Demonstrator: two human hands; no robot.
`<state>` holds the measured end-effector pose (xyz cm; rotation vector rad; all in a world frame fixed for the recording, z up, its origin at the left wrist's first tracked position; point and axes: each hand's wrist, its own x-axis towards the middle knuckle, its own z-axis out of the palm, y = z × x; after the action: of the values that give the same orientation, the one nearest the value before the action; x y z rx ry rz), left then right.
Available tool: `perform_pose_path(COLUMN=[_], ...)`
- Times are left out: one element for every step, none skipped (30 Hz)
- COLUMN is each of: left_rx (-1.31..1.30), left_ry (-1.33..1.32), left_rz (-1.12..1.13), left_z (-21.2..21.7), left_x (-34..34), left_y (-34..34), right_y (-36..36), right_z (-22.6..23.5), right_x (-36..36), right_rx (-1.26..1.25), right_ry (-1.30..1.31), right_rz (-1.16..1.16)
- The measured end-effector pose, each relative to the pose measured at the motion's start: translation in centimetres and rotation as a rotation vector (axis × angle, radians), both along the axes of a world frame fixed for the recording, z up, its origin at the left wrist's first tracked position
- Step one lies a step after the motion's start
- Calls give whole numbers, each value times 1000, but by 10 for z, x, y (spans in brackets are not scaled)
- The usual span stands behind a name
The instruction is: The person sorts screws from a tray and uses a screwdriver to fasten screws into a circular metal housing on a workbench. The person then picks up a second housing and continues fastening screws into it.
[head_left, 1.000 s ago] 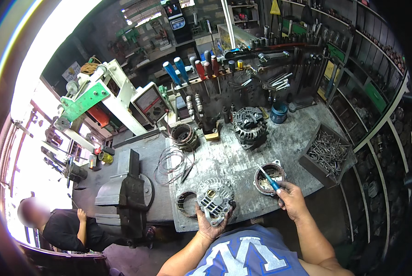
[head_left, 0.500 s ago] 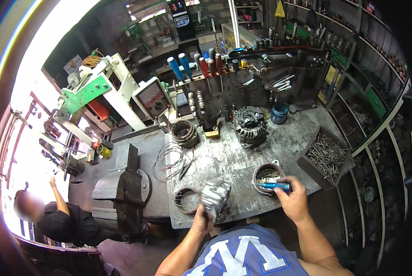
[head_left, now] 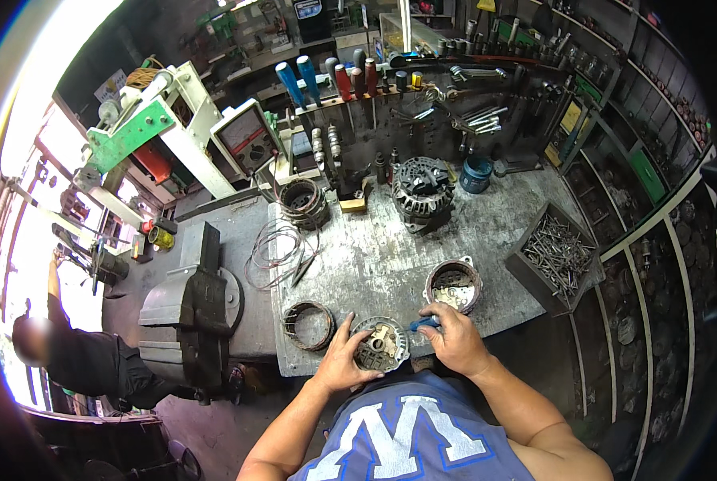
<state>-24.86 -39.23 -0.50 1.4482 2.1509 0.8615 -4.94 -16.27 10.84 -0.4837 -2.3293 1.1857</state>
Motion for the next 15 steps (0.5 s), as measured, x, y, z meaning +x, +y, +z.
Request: perform_pose_path(left_rx=[91,121,166,210,199,122,17,-48,-40,-42,-50,-45,-48,-86,-69], left_ry=[52,88,138,187,220,286,322,369,370,373,375,379,386,410,419], left_rz=[19,11,-1,-12,-37,-75,-95,-114,-94,-79,-70,-84,-93,-80,-95], left_z=[3,6,7,8,8,6,3,0,-4,-8,-12,-16,-18,-19,-19], left_x=[5,7,9,11,14,16,19,20,22,23,24,23,22,19,18], left_y=[4,11,20,28,35,42,48,54,58,61,63,65,66,66,65], right_y=[0,0,1,1,0,0,-1,-3,-4,-5,-6,-5,-4,-2,-2], right_z=[-3,-5,-7,-8,-9,-10,-12,-13,-15,-16,-17,-17,-17,-15,-12], right_x=[-1,-3,-3,-4,-4,-4,-4,-3,-3,-2,-2,-2,-3,-3,-4], right_rx=[-9,8,22,36,30,25,26,33,42,50,56,58,63,62,67], right_ry=[-35,-33,-24,-15,-34,-54,-59,-56,-40,-13,-23,-20,-4,-10,-24], right_rz=[11,30,34,40,48,57,74,78,90,93,89,83,86,90,115])
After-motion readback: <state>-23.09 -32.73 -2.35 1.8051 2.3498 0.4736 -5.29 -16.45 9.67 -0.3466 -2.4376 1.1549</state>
